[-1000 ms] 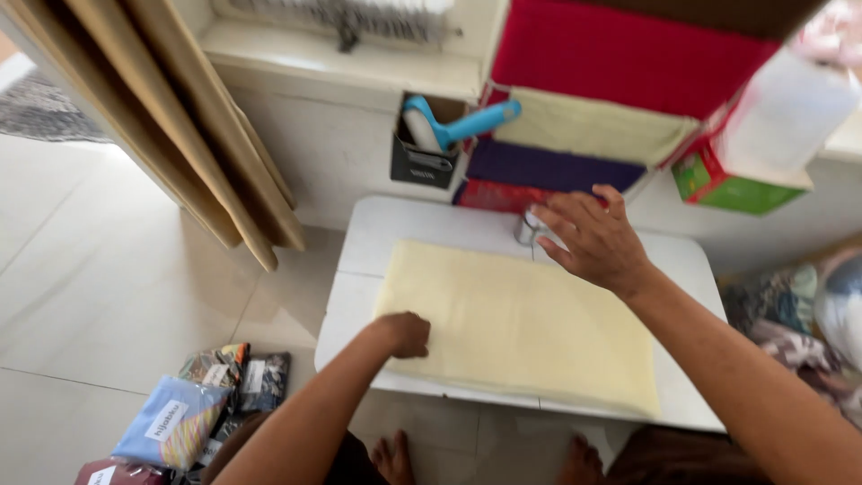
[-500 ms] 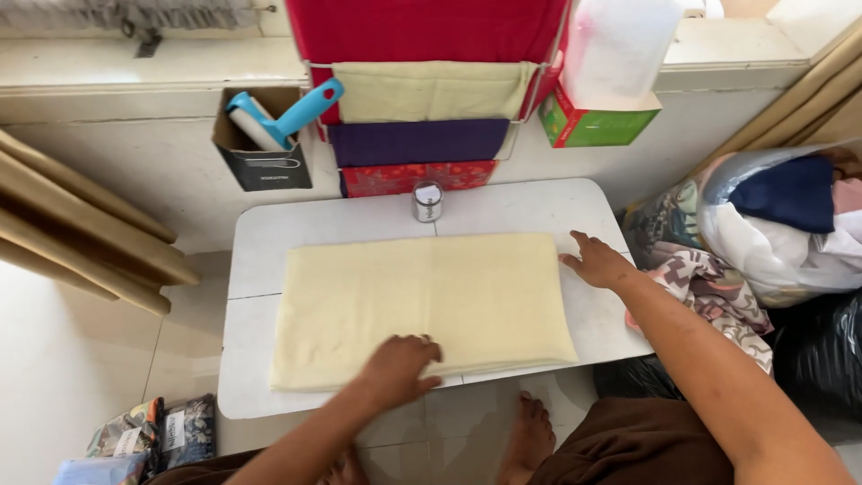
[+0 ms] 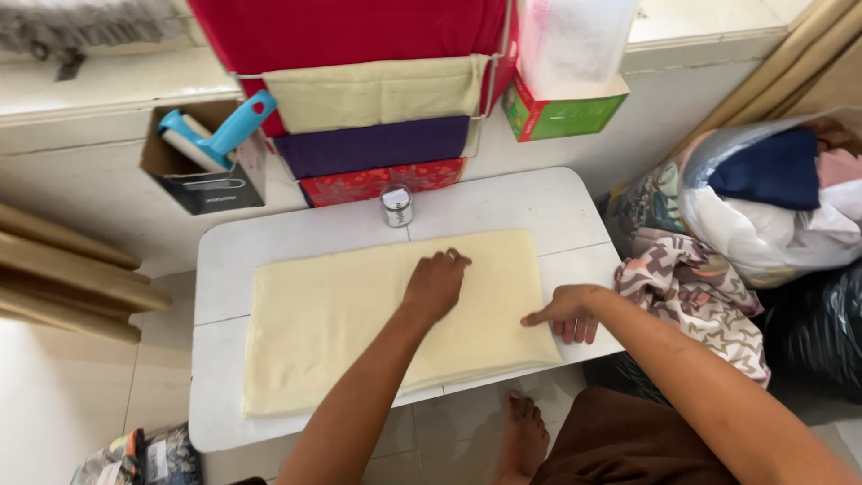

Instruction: Unfolding, folding, and using a lint roller to clean a piece of light-colored fabric on a small table.

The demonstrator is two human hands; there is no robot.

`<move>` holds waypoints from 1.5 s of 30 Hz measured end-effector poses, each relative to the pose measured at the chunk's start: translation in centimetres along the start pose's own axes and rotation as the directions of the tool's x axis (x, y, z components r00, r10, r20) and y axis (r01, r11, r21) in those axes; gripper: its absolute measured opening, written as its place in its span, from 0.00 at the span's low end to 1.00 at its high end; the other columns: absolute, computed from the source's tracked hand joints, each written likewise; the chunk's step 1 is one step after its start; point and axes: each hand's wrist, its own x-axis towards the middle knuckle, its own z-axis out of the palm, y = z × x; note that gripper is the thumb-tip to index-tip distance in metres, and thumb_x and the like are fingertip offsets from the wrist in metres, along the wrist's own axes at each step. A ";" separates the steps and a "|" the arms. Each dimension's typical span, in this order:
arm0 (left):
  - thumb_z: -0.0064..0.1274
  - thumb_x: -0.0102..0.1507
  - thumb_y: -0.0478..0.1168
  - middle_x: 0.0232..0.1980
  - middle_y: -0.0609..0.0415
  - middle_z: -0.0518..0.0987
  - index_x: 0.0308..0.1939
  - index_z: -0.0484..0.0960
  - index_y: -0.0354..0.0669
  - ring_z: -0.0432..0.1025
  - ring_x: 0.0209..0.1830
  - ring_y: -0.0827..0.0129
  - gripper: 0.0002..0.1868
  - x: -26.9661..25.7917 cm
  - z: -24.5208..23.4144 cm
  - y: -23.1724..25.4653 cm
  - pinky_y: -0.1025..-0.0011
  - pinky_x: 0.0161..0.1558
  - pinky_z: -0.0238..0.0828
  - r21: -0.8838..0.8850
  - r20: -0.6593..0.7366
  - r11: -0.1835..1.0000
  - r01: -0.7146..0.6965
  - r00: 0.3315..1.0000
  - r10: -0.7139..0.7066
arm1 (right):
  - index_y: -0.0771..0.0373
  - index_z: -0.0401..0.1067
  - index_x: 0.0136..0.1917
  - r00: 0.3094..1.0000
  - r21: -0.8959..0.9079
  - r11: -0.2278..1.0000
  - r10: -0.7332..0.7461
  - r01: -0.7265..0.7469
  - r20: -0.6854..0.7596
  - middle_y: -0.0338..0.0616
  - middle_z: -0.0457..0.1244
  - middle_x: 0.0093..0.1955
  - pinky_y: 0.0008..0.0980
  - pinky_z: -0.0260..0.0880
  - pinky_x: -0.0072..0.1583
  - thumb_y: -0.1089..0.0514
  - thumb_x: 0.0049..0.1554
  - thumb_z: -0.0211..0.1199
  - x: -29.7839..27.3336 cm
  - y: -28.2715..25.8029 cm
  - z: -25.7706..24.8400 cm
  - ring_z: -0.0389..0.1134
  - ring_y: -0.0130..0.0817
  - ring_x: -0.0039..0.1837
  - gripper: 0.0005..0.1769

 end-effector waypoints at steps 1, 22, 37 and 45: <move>0.41 0.69 0.36 0.59 0.46 0.76 0.62 0.75 0.48 0.75 0.53 0.57 0.18 1.2 -0.7 -0.3 0.57 0.53 0.71 -0.052 -0.012 0.999 0.008 1.000 -0.009 | 0.79 0.76 0.53 1.000 0.012 1.000 -0.012 0.012 0.017 0.71 0.71 0.47 0.61 0.75 0.52 0.33 0.49 0.77 0.0 0.7 0.8 0.74 0.64 0.55 0.43; 0.61 0.61 0.37 0.48 0.50 0.83 0.43 0.85 0.53 0.79 0.52 0.49 0.08 20.2 3.7 3.7 0.51 0.50 0.75 -0.391 0.255 0.920 0.006 0.962 0.102 | 0.71 0.79 0.58 0.940 0.425 0.846 -0.234 0.324 -0.250 0.52 0.70 0.45 0.30 0.78 0.37 0.54 0.47 0.76 0.7 6.3 6.1 0.72 0.38 0.41 0.28; 0.61 0.58 0.33 0.44 0.55 0.85 0.38 0.87 0.53 0.77 0.48 0.62 0.09 10.6 -14.1 -2.8 0.61 0.50 0.74 -0.465 0.051 0.870 -0.163 0.976 0.211 | 0.55 0.83 0.37 0.827 -0.105 0.921 -0.385 0.376 -0.410 0.39 0.68 0.29 0.35 0.70 0.41 0.43 0.42 0.79 -11.1 2.5 0.4 0.71 0.36 0.39 0.16; 0.61 0.61 0.37 0.48 0.54 0.81 0.39 0.85 0.55 0.76 0.55 0.56 0.06 -1.4 -16.4 -10.8 0.56 0.54 0.74 -0.146 0.101 0.982 -0.118 0.986 0.134 | 0.56 0.71 0.31 0.692 -0.309 0.730 -0.680 0.610 -0.241 0.38 0.65 0.26 0.34 0.68 0.41 0.35 0.45 0.75 -11.4 -7.9 10.6 0.71 0.39 0.36 0.25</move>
